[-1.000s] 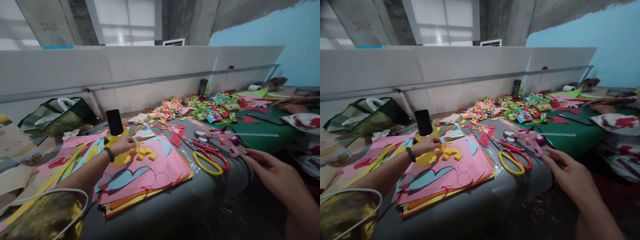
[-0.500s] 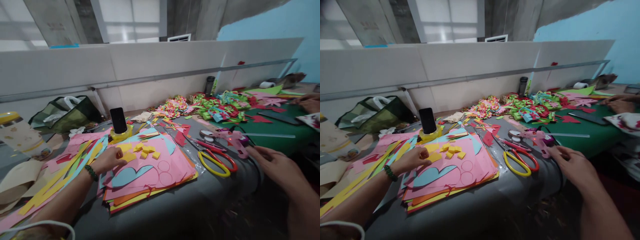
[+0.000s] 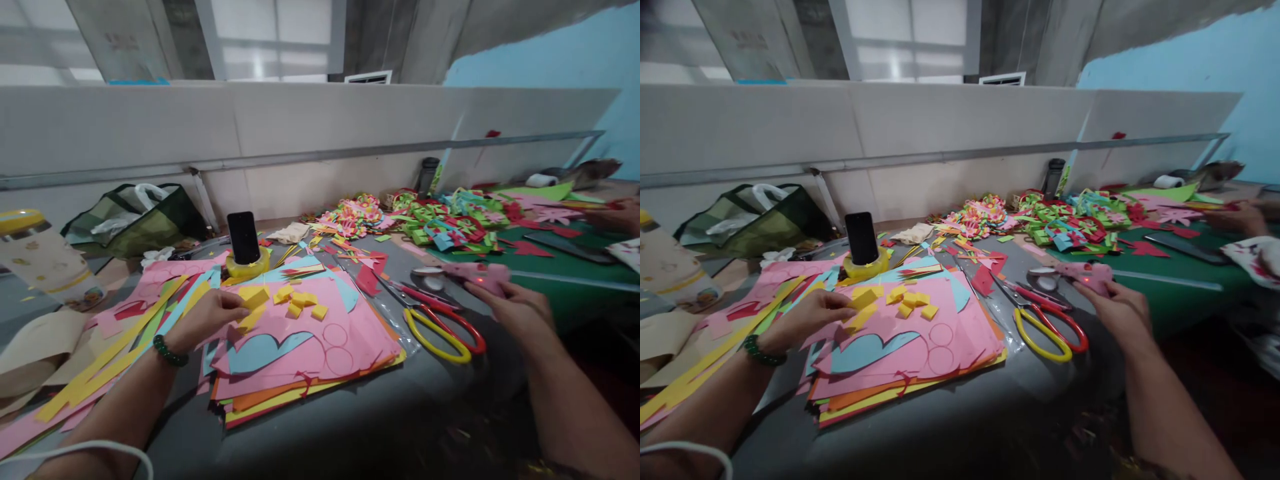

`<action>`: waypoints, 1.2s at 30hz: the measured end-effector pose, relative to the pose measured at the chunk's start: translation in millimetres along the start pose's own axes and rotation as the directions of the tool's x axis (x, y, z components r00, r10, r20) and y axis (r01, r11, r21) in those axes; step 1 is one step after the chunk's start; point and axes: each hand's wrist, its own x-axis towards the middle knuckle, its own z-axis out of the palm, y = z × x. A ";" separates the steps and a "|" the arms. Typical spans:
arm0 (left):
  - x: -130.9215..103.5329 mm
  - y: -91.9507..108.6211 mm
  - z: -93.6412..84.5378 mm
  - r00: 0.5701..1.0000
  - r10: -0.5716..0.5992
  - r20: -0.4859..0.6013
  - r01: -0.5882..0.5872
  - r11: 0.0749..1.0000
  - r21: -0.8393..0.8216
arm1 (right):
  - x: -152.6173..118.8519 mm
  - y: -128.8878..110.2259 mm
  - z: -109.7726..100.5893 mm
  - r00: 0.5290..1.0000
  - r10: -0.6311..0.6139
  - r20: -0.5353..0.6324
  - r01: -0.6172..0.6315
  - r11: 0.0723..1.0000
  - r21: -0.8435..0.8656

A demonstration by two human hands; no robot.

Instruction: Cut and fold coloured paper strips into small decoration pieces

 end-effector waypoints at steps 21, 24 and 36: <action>-1.2 1.6 37.9 0.988 -0.085 0.127 0.065 0.985 0.158 | -42.2 -112.8 -45.5 0.989 -0.146 0.029 0.106 0.827 0.551; -2.6 12.0 35.6 0.988 -0.072 0.139 0.050 0.987 0.152 | -76.6 -129.1 -47.1 0.877 -0.378 0.297 0.203 0.850 0.486; -0.7 14.3 33.4 0.979 -0.131 0.157 0.107 0.983 0.150 | -160.8 -196.6 -6.3 0.213 -0.656 0.724 0.452 0.723 0.522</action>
